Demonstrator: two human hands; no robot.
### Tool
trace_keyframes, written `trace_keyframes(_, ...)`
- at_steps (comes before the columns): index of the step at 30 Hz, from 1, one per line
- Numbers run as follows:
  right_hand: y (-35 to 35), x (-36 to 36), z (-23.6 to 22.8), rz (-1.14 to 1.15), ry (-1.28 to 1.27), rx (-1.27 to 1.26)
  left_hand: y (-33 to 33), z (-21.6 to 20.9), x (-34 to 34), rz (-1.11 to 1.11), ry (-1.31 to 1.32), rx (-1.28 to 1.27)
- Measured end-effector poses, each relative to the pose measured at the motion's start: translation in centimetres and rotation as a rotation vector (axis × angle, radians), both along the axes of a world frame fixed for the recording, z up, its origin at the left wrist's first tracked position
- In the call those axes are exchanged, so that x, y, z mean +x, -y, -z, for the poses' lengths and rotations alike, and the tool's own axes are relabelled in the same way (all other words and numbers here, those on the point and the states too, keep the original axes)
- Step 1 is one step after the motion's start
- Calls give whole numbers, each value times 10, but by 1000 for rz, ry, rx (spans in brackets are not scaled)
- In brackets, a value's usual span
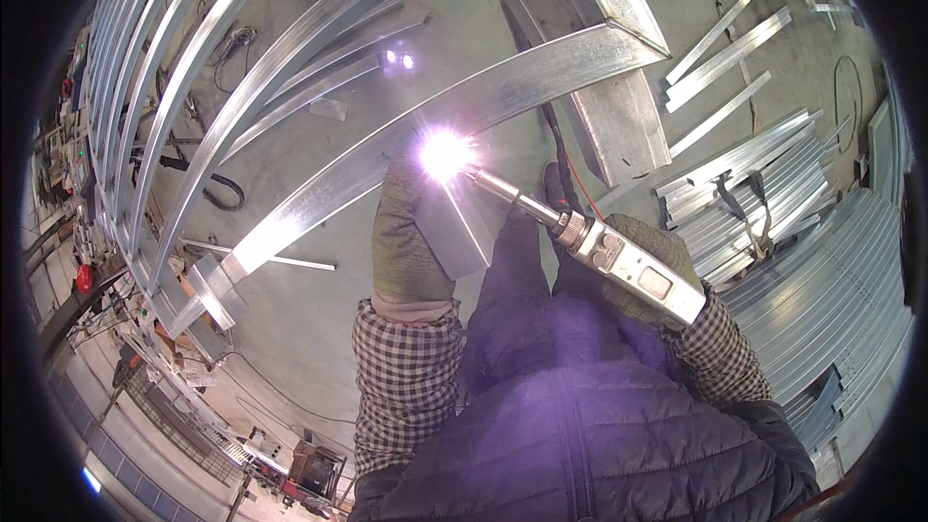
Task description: The person welds metal frame components using a handheld welding torch, then uses an angle grinder to smooth the welds. The person repeatedly positions metal pieces, welds them, and grinds the joints in a workshop setting.
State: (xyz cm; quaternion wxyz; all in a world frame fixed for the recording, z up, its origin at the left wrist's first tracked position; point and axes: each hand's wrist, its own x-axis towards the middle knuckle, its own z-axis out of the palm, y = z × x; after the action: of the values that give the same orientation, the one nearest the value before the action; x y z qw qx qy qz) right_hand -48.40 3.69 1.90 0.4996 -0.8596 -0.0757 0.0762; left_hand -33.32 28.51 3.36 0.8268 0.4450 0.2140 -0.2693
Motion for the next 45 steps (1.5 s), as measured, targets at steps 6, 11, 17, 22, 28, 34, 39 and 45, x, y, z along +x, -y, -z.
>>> trace_keyframes(6, -9, 3, 4, 131, 59, 67, -1, 11, 1, 26, 81, -161)
trace_keyframes(11, -7, -1, 1, 173, -322, 269, -1, 2, 1, -54, -106, 3)
trace_keyframes(17, 0, 2, 5, 51, -69, 127, 3, -4, 1, -118, -148, 192)
trace_keyframes(22, -4, 4, 8, 68, -4, 178, 3, -5, -1, -87, -149, 221)
trace_keyframes(28, -3, 4, 11, 44, -34, 163, 4, 0, 2, -52, -23, 156)
trace_keyframes(34, -5, 2, 20, 41, 60, 74, -6, 9, -2, -12, 26, 15)
trace_keyframes(39, -4, -1, 17, 98, -151, 188, -19, 32, -3, 4, -22, -291)
trace_keyframes(45, -4, 3, 13, 60, -133, 87, -22, 32, -5, -19, 37, -189)
